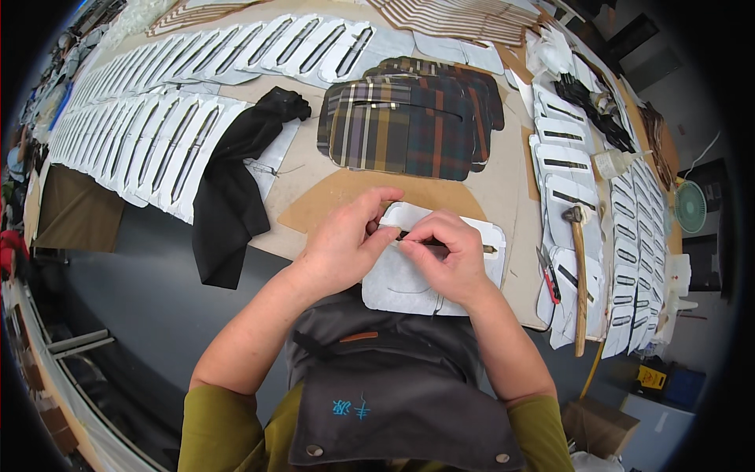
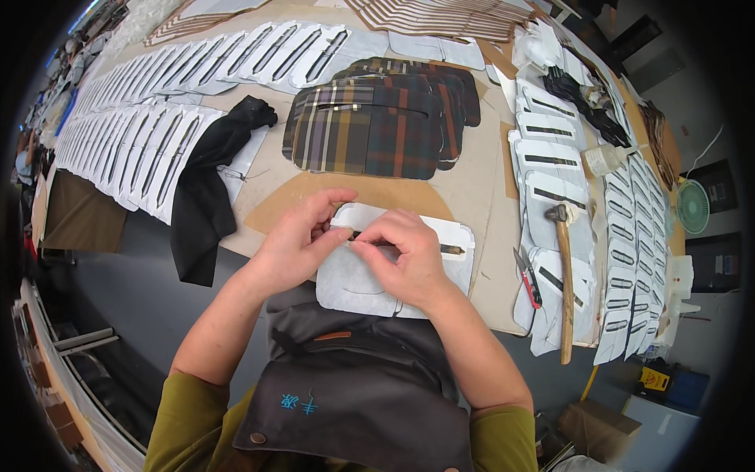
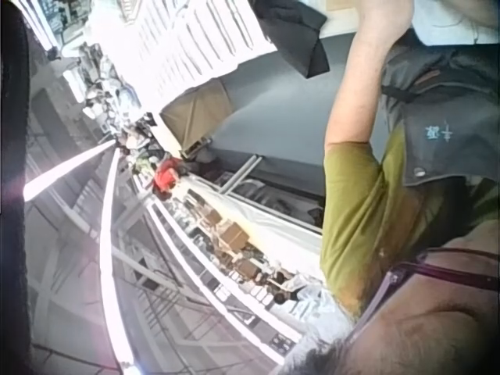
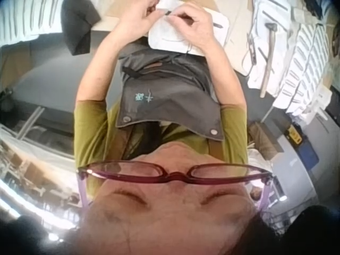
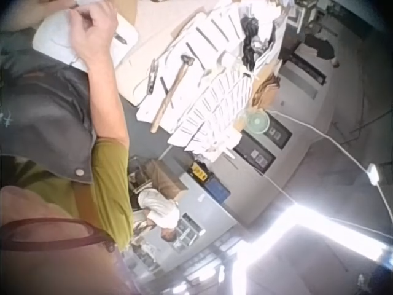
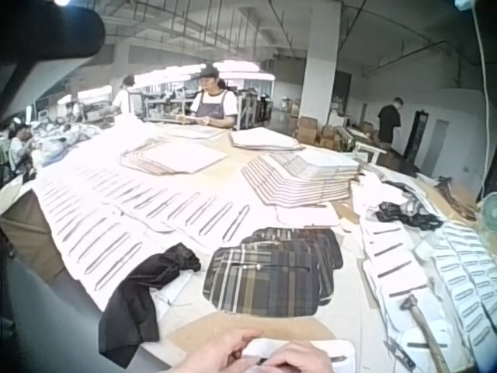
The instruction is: The recorder is assembling leather pockets by folding material over a zipper and hammering edges flat.
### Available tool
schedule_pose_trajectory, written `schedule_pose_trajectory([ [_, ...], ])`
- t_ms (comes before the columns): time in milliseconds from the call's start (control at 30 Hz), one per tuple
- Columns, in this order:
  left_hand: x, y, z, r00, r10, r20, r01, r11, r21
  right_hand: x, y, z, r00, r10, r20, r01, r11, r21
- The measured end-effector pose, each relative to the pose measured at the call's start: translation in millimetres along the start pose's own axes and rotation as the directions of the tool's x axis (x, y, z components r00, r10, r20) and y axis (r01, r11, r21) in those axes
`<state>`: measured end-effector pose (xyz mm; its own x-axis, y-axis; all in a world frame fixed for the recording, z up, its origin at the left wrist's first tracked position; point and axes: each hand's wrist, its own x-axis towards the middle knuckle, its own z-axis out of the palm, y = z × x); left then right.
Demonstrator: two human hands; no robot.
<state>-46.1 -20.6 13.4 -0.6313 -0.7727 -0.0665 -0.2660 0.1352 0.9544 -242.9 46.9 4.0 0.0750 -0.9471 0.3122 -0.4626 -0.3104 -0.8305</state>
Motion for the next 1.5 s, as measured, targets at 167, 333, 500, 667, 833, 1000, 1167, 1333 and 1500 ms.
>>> schedule_pose_trajectory([
  [167,-6,-1,5,0.999,-0.027,-0.045,0.026,1.0,-0.014,-3,8,-4,0.944,0.253,-0.213,-0.157,0.91,0.384],
  [333,-5,-2,4,0.999,-0.019,-0.039,0.016,0.996,-0.088,0,27,-41,0.816,0.456,-0.357,-0.008,0.625,0.781],
  [500,-6,-6,2,1.0,-0.02,-0.025,0.019,0.999,-0.049,21,36,-111,0.745,0.254,-0.618,-0.481,0.845,-0.232],
  [667,-3,-6,1,1.0,0.013,-0.02,-0.014,0.999,-0.045,6,7,-101,0.851,0.329,-0.41,-0.429,0.885,-0.18],
  [833,-4,-8,1,1.0,0.003,-0.031,-0.008,0.989,-0.146,5,-27,-15,0.996,0.035,-0.076,-0.048,0.981,-0.187],
  [1000,-10,0,2,0.992,-0.125,-0.029,0.11,0.946,-0.306,-4,-16,9,0.994,0.053,-0.095,-0.067,0.987,-0.146],
  [1167,-11,5,9,0.978,-0.199,0.057,0.169,0.609,-0.775,-5,-11,6,0.997,0.083,0.005,-0.082,0.996,-0.04],
  [1333,-4,10,-10,0.932,-0.3,0.202,0.361,0.756,-0.545,-5,-10,7,0.997,0.075,0.0,-0.074,0.99,-0.12],
  [1500,7,11,-37,0.943,0.332,-0.033,-0.296,0.878,0.376,-6,-5,13,0.998,-0.023,-0.05,0.011,0.97,-0.244],
])
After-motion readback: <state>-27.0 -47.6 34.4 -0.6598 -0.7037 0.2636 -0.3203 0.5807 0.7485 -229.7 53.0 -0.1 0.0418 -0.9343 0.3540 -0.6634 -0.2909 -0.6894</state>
